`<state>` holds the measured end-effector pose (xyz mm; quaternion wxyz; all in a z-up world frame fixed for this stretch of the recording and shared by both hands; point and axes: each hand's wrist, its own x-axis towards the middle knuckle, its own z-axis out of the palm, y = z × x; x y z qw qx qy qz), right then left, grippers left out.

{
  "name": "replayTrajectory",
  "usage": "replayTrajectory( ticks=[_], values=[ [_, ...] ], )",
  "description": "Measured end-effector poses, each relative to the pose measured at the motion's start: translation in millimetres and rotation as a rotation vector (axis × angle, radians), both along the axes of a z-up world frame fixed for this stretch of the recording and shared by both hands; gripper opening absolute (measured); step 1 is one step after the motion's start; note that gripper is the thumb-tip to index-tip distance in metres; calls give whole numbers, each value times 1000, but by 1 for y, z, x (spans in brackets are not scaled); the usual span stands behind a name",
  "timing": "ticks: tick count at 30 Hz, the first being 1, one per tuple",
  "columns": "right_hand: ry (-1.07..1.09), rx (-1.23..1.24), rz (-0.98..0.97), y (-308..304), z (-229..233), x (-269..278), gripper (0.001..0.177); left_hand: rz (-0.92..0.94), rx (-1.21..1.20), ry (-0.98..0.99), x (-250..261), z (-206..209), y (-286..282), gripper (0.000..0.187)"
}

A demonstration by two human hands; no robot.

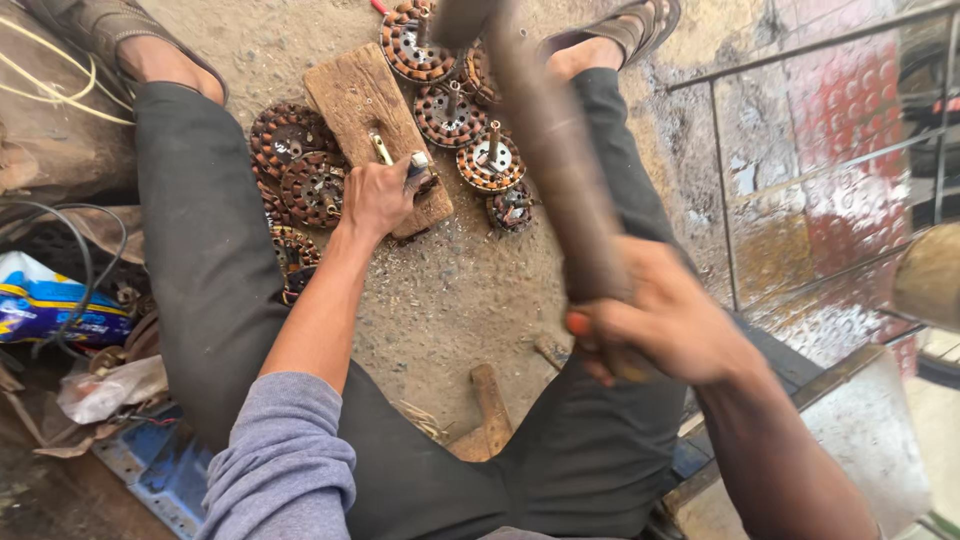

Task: The person sits on the floor and uses a hammer and chisel to strike and separate parts of circular copper-wound electrical components placed on a wooden block. The person repeatedly repositions the components and continues hammering to disassemble them.

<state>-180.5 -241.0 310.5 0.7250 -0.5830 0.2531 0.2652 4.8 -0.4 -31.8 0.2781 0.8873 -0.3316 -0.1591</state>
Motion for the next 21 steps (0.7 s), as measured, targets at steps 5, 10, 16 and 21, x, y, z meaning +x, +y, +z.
replayTrajectory(
  ticks=[5, 10, 16, 21],
  values=[
    [-469, -475, 10, 53, -25, 16, 12, -18, -2, -9, 0, -7, 3, 26],
    [301, -46, -20, 50, -59, 17, 21, -23, -24, -144, 4, 4, -3, 20],
    [-195, -112, -257, -5, 32, -3, 25, -17, 124, 66, 0, 13, -4, 23],
    [-339, -660, -8, 38, -83, -13, 27, -29, 123, 101, 3, 4, -6, 21]
  ],
)
